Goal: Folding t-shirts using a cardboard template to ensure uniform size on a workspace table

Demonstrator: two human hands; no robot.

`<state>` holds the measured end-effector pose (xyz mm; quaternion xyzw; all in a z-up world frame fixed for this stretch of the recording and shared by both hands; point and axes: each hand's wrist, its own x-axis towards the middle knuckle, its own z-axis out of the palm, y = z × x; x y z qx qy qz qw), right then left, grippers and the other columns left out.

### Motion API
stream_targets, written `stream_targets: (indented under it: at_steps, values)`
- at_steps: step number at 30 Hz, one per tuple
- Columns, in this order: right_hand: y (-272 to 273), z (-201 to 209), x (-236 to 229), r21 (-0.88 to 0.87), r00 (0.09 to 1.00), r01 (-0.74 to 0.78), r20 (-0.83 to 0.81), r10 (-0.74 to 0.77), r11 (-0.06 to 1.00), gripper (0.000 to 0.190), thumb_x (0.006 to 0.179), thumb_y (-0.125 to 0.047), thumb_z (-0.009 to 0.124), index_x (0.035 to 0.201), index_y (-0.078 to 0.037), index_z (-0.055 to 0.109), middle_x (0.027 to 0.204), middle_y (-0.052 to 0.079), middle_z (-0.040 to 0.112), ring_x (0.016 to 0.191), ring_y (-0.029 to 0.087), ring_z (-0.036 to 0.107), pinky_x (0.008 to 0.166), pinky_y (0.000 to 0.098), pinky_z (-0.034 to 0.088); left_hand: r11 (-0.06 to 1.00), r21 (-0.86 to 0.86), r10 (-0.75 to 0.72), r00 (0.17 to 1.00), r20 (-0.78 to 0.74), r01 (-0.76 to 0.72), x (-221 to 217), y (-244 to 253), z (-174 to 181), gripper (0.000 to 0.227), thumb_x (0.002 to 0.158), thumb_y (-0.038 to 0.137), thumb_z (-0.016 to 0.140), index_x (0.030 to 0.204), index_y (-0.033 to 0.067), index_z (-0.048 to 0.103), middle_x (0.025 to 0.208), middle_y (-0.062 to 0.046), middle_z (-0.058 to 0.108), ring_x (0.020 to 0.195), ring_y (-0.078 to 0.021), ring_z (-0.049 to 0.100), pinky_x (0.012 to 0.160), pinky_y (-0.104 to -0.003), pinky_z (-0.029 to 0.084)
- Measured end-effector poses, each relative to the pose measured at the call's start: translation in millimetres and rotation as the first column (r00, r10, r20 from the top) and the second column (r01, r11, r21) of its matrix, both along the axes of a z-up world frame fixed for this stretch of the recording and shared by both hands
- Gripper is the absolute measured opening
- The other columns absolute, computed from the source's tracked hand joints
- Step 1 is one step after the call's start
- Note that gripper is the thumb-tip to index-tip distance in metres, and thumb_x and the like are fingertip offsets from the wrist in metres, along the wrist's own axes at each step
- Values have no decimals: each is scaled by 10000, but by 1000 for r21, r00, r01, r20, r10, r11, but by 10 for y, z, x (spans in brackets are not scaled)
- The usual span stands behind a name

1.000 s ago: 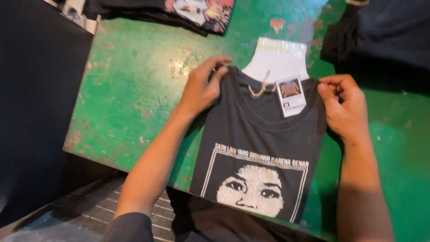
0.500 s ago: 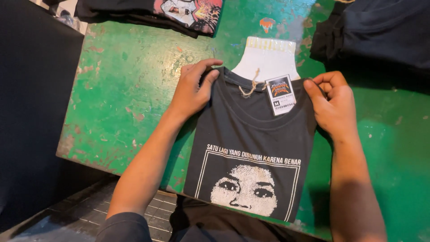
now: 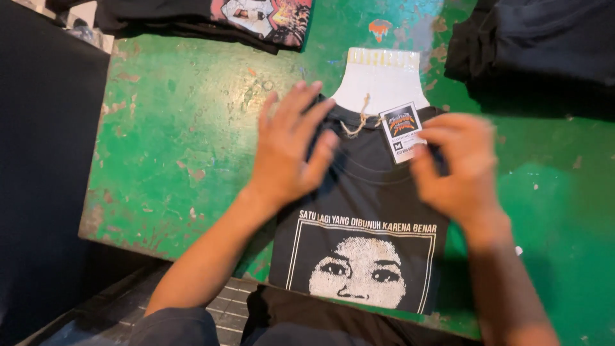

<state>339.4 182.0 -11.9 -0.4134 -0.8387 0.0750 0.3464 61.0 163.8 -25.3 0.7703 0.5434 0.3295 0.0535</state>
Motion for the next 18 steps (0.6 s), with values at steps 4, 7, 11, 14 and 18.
stream_targets:
  at_steps: [4,7,11,14,18]
  values:
    - [-53,-184,-61,-133,956,-17,287,55,991,627,1039,-358,583,1564,-50,435,1603,186,473,1506,339,438,1156,470,306,947,-321,-66,962,-267,-24,117,-17,-167,727,1095,513,417,1673,133,191,1745,-93,59,1624,-351,53,1249,-704,80]
    - [-14,-185,-77,-207,941,-10,330,80,978,720,1058,-393,511,1634,-36,268,1679,224,332,1568,406,287,1277,508,142,955,-291,-38,941,-335,-65,108,-24,-159,758,1097,547,408,1672,109,178,1741,-121,77,1626,-352,78,1280,-653,48]
    - [5,-129,-95,-200,930,-41,352,110,979,709,1062,-345,518,1643,-31,258,1695,224,300,1572,429,269,1263,603,125,957,-281,-24,942,-336,-75,99,-43,-91,749,1113,529,420,1676,102,172,1741,-138,59,1630,-362,58,1284,-668,34]
    - [-32,-95,-147,-10,976,-90,198,90,996,527,1080,-193,568,1522,81,479,1574,295,490,1500,449,432,1266,671,194,995,-100,13,985,-172,-30,69,-45,3,555,1106,301,457,1607,83,359,1694,-157,292,1610,-377,243,1318,-628,96]
    - [-175,-93,-350,-143,927,-108,343,152,984,639,1030,-381,524,1565,-40,447,1660,232,349,1559,424,259,1236,700,75,954,-272,64,973,-221,-124,1,43,-201,631,1133,410,348,1672,122,192,1750,-90,104,1640,-383,65,1292,-684,-8]
